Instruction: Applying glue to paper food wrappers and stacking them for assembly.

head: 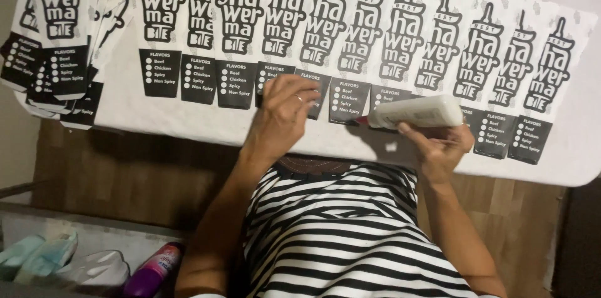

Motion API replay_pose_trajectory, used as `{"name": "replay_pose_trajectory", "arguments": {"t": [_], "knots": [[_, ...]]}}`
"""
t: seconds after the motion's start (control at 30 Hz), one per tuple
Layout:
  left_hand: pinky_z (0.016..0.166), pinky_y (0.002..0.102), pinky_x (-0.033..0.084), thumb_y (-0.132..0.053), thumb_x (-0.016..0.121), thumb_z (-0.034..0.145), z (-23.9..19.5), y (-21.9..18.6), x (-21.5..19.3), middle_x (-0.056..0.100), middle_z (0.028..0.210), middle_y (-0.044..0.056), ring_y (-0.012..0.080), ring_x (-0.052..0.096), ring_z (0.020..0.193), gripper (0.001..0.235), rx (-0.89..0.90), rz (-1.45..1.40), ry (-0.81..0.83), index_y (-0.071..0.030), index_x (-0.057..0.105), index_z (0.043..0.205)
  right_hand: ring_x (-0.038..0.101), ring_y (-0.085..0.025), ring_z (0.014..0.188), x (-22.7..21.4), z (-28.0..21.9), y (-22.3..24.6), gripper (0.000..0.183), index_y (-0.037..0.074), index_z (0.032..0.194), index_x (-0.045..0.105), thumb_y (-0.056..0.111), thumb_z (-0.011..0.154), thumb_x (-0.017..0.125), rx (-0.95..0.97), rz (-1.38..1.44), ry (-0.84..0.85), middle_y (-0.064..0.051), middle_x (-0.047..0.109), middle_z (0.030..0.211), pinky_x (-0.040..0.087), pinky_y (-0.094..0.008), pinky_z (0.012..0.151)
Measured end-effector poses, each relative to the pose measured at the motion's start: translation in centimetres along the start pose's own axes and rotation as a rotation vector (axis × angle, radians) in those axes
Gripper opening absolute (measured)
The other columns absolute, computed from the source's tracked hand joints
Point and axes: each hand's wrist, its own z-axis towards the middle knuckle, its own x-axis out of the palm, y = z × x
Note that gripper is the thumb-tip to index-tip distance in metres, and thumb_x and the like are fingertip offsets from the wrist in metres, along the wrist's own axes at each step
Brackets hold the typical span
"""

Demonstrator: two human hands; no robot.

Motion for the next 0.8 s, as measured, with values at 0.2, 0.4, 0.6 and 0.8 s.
{"name": "replay_pose_trajectory", "arguments": {"t": [0.2,0.4,0.6,0.8], "knots": [[0.106,0.045,0.038,-0.004,0.078,0.085,-1.0,1.5,-1.5,0.073,0.112,0.006,0.0266,0.063,0.115,0.012,-0.024,0.063,0.054,-0.005,0.076,0.097,0.072,-0.039,0.098,8.4,1.8,5.4,0.046,-0.014,0.111,0.067,-0.013,0.07,0.088,-0.12,0.069,0.112,-0.03,0.071,0.1,0.059,-0.05,0.088],[0.11,0.049,0.035,-0.005,0.083,0.077,-1.4,0.9,-1.3,0.073,0.117,0.009,0.0305,0.061,0.122,0.028,-0.033,0.055,0.082,-0.004,0.076,0.104,0.071,-0.035,0.103,9.4,0.6,3.1,0.048,-0.015,0.111,0.064,-0.016,0.068,0.087,-0.098,0.137,0.154,-0.028,0.073,0.101,0.061,-0.048,0.088],[0.114,0.05,0.03,-0.005,0.083,0.071,-1.5,0.3,-2.4,0.071,0.125,0.008,0.0316,0.057,0.127,0.039,-0.069,-0.001,0.113,-0.005,0.075,0.109,0.071,-0.031,0.103,9.7,1.6,4.0,0.044,-0.013,0.111,0.065,-0.014,0.072,0.086,-0.127,0.16,0.23,-0.025,0.074,0.1,0.058,-0.044,0.092],[0.113,0.051,0.024,-0.008,0.079,0.066,-1.5,0.5,-3.0,0.069,0.128,0.001,0.0286,0.052,0.13,0.046,-0.11,0.023,0.163,-0.011,0.074,0.111,0.071,-0.029,0.105,12.6,1.3,3.0,0.039,-0.011,0.109,0.067,-0.013,0.074,0.085,-0.158,0.204,0.259,-0.024,0.075,0.098,0.057,-0.042,0.091]]}}
